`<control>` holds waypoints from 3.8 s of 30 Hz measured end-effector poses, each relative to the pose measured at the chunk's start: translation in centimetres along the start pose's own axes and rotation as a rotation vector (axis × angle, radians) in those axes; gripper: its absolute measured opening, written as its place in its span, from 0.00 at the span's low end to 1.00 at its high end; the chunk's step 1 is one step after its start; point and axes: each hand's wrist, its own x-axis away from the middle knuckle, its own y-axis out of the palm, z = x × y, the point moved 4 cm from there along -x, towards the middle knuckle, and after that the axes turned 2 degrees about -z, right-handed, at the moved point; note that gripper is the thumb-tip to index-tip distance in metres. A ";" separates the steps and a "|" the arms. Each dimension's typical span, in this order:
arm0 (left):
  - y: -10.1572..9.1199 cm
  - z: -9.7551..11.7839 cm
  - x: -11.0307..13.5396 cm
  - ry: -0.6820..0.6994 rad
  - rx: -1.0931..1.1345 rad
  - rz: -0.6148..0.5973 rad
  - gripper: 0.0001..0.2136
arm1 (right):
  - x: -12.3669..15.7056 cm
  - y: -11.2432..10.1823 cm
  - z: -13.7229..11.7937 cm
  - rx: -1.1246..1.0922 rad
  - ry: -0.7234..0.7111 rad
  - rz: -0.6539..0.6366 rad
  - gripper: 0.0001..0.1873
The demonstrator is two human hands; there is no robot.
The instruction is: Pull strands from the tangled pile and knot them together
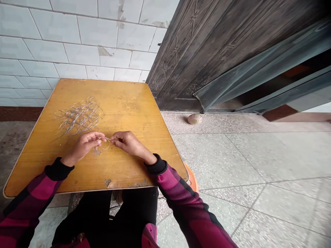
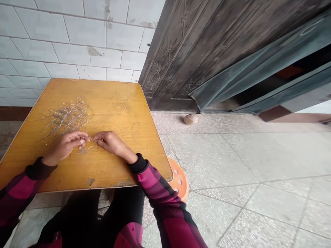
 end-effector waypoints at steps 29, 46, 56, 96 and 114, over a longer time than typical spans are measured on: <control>0.8 -1.1 -0.1 -0.263 0.377 0.063 0.11 | 0.5 0.8 0.5 0.591 0.026 0.154 0.13; 0.8 -1.7 -0.1 -0.242 0.524 0.038 0.07 | 0.5 0.7 1.1 0.257 0.040 0.170 0.08; 1.6 -0.6 0.3 -0.304 0.389 -0.021 0.10 | 1.0 -0.7 2.2 0.717 0.073 0.176 0.14; 1.3 -1.3 0.3 -0.252 0.621 0.122 0.06 | 0.9 5.1 -0.7 0.634 -0.138 0.002 0.14; 0.6 -0.9 0.1 -0.164 0.680 0.225 0.05 | 0.8 4.5 0.1 0.269 0.057 -0.053 0.10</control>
